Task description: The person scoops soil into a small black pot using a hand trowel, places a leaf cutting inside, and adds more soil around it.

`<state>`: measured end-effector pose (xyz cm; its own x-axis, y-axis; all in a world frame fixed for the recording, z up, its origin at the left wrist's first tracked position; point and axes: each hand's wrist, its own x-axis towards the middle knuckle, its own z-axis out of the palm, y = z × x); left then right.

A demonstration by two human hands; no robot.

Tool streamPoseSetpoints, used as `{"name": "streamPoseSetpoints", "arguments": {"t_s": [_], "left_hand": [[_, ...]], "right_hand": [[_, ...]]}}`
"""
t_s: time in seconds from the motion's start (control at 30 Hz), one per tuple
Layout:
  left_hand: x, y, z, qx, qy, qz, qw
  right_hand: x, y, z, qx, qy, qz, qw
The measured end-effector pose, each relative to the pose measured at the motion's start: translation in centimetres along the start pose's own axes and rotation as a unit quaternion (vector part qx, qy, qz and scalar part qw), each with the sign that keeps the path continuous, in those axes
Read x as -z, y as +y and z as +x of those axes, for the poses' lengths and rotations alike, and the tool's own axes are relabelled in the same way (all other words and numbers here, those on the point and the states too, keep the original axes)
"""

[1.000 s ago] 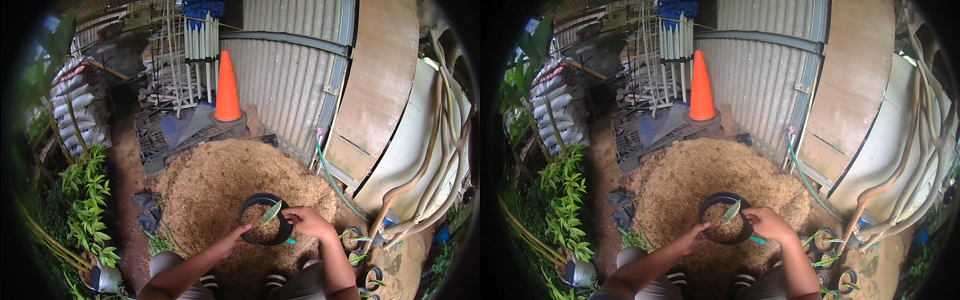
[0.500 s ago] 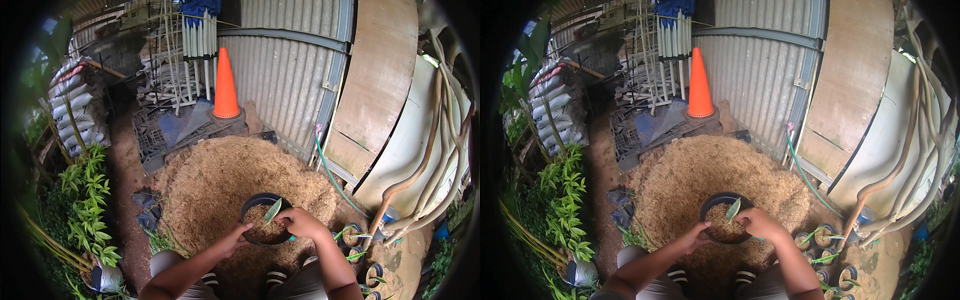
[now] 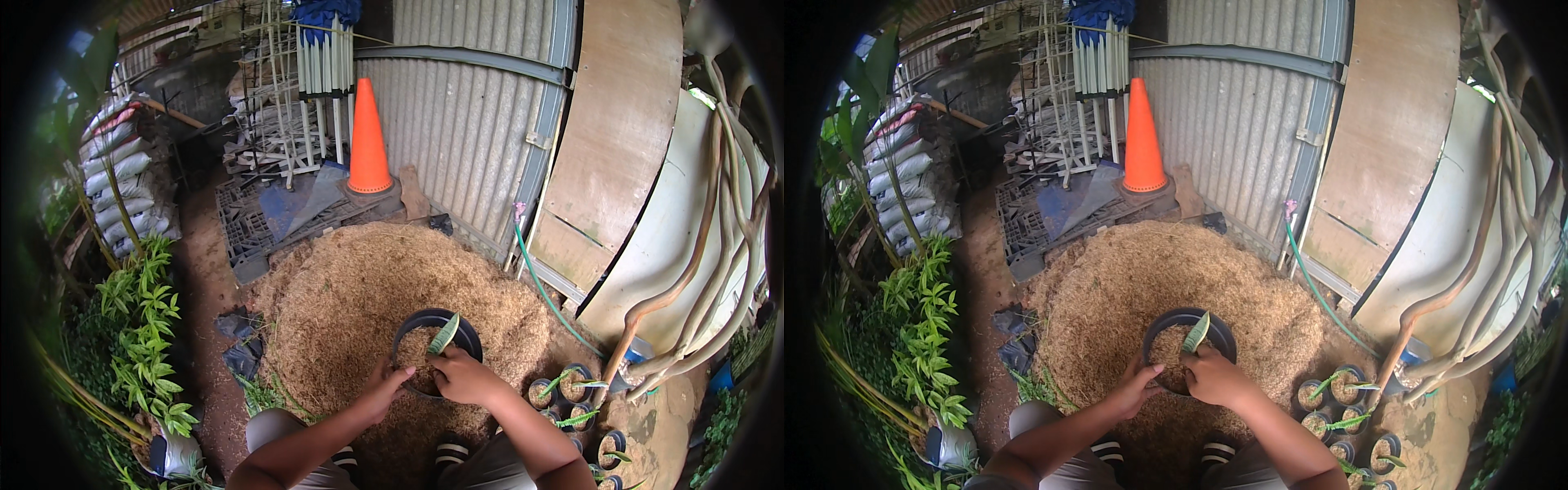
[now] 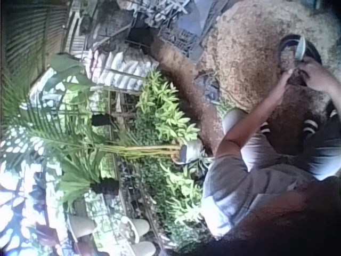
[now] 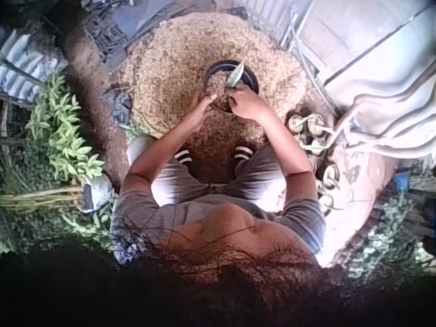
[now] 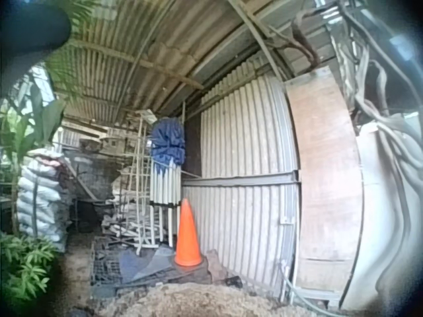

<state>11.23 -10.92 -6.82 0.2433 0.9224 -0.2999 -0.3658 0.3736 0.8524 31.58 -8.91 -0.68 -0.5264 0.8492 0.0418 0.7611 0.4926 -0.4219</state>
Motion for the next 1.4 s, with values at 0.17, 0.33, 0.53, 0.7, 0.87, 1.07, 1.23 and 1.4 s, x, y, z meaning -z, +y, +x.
{"name": "streamPoseSetpoints", "arguments": {"t_s": [0.17,0.33,0.53,0.7,0.87,1.07,1.23,1.4], "left_hand": [[0.3,-0.1,0.4,-0.002,-0.006,-0.01,1.0],[0.6,0.0,0.4,-0.009,-0.015,-0.015,1.0],[1.1,0.1,1.0,-0.002,-0.025,-0.004,1.0],[0.8,-0.5,0.5,0.009,-0.02,-0.037,0.999],[1.4,0.0,0.9,0.03,-0.05,-0.029,0.998],[1.5,0.7,0.7,0.037,-0.078,0.006,0.996],[1.2,0.2,0.7,0.064,-0.106,0.052,0.991],[0.7,0.4,0.6,0.08,-0.095,0.049,0.991]], "right_hand": [[0.2,0.7,0.0,0.048,-0.007,0.013,0.999],[4.5,-0.2,-0.5,0.059,-0.011,0.126,0.99],[4.2,0.4,0.4,0.075,0.083,0.175,0.978],[4.0,0.5,-0.2,0.084,0.008,0.2,0.976],[4.9,0.6,0.0,0.032,0.012,0.272,0.962],[5.3,1.2,0.4,0.016,0.026,0.272,0.962],[3.4,3.3,0.7,0.113,0.031,0.115,0.986],[2.3,4.3,0.4,0.001,-0.06,0.082,0.995]]}}
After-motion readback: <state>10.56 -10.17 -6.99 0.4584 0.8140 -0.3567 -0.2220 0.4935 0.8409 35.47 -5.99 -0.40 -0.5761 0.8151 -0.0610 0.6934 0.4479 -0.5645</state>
